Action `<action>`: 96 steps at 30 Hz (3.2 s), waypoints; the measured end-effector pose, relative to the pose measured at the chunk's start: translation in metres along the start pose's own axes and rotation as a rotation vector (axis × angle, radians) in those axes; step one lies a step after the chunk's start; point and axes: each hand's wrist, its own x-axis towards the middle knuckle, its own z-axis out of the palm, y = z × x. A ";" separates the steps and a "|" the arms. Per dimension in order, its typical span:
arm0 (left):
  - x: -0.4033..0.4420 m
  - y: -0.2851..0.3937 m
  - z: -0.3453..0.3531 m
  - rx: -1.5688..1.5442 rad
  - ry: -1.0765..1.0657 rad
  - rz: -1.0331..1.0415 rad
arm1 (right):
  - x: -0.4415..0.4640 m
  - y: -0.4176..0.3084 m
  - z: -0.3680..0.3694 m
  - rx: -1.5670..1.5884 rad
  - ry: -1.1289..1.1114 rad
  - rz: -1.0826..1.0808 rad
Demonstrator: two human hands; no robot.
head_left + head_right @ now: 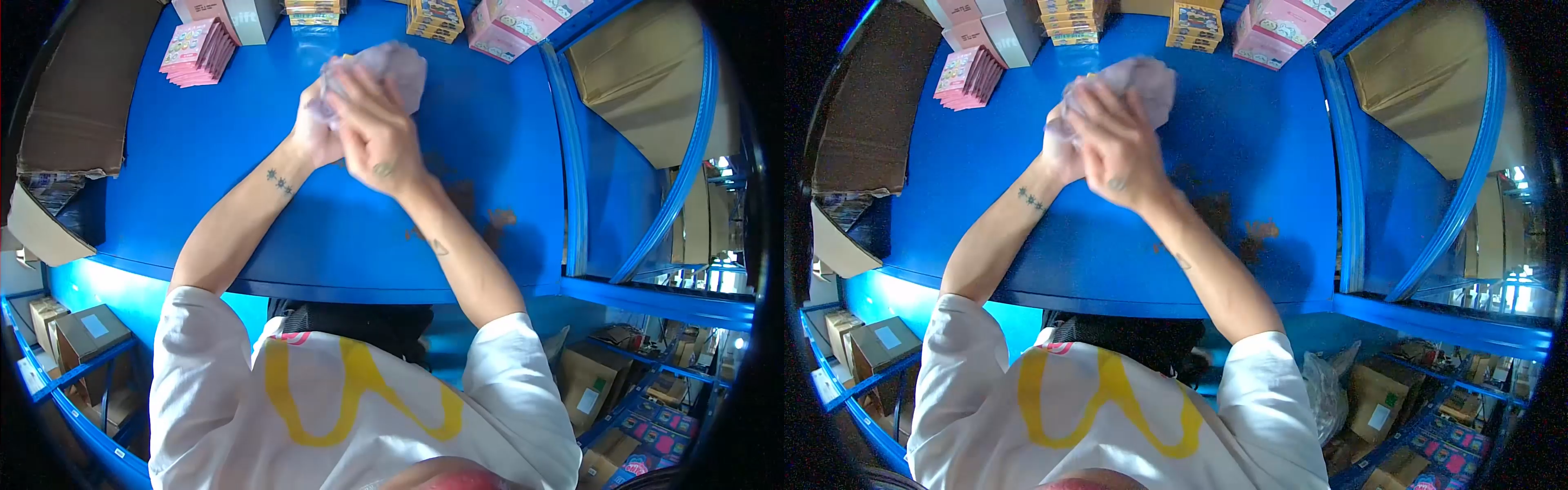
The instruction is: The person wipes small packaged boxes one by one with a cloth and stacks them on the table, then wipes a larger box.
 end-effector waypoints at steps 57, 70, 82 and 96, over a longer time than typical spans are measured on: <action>-0.008 0.014 0.084 0.958 0.455 0.331 | -0.005 0.042 -0.025 0.069 -0.063 0.029; 0.143 0.110 0.233 2.835 0.857 0.295 | -0.011 0.059 -0.024 0.128 -0.124 0.201; 0.160 0.133 0.215 2.796 1.107 -0.076 | -0.012 0.063 -0.019 0.105 -0.118 0.169; 0.170 0.148 0.192 3.231 0.905 -0.042 | -0.010 0.062 -0.022 0.121 -0.140 0.183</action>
